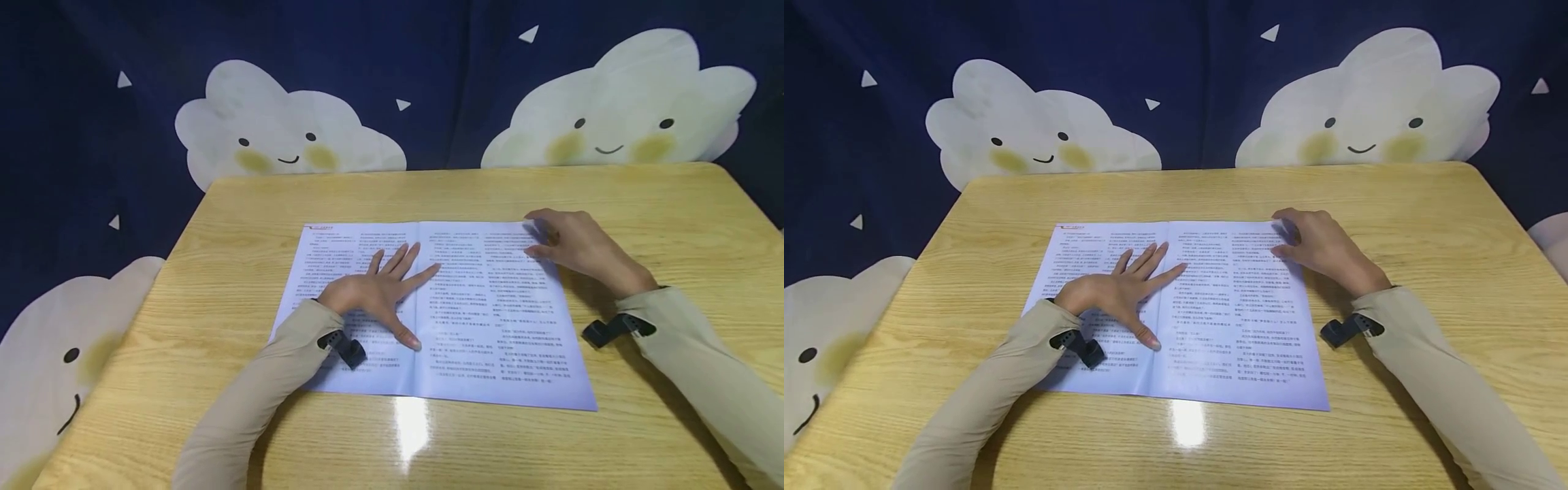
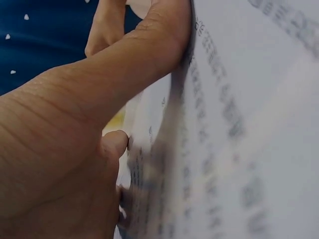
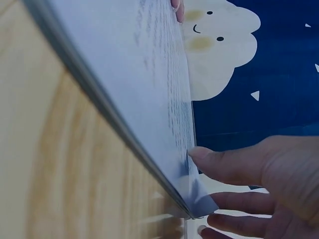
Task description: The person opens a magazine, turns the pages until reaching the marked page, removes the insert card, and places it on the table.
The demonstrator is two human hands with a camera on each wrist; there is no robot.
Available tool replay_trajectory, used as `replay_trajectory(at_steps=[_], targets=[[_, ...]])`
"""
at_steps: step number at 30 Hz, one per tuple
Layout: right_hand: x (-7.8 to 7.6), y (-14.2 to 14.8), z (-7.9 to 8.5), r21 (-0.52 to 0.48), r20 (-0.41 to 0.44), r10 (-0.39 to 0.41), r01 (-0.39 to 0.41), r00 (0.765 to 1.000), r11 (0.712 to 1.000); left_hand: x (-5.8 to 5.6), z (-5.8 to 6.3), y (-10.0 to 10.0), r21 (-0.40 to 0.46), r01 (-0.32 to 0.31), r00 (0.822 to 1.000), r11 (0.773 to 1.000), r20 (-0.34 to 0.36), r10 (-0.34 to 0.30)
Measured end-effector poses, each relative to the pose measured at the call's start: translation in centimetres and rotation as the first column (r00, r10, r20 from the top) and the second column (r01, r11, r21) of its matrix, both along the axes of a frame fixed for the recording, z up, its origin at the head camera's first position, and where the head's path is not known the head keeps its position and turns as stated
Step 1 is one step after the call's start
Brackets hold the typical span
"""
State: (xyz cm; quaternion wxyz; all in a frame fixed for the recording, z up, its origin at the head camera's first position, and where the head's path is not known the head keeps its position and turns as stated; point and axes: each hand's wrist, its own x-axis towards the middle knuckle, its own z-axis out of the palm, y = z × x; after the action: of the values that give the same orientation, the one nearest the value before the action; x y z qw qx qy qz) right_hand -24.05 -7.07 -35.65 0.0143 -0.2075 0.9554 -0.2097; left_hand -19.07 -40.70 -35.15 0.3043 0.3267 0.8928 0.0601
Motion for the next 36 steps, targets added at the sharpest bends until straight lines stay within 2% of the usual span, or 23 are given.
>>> replay_trajectory(at_steps=[8,13,18,26,31,36], targets=[[0.7,-0.2,0.1,-0.129,-0.052,-0.002,-0.005,0.999,0.992,-1.4,0.5,-0.5,0.062,-0.04,0.999,0.997,-0.012,0.041],[0.8,-0.4,0.0,-0.141,-0.072,-0.025,0.014,0.997,0.99,-3.1,0.8,-0.1,0.109,-0.094,0.995,0.99,-0.03,0.098],[0.7,-0.3,-0.1,-0.162,-0.095,-0.034,0.019,0.995,0.987,-4.8,0.7,0.5,0.156,-0.15,0.985,0.976,-0.065,0.162],[1.1,-0.5,-0.2,-0.289,0.056,-0.089,0.101,0.994,0.952,-6.7,0.3,1.7,0.223,-0.157,0.978,0.962,-0.103,0.183],[1.4,-0.8,-0.3,-0.282,0.153,-0.11,0.15,0.982,0.948,-7.6,0.2,1.9,0.243,-0.152,0.978,0.958,-0.106,0.182],[1.8,-0.8,-0.3,-0.28,0.175,-0.109,0.155,0.979,0.947,-8.0,0.0,2.1,0.284,-0.145,0.981,0.948,-0.086,0.176]])
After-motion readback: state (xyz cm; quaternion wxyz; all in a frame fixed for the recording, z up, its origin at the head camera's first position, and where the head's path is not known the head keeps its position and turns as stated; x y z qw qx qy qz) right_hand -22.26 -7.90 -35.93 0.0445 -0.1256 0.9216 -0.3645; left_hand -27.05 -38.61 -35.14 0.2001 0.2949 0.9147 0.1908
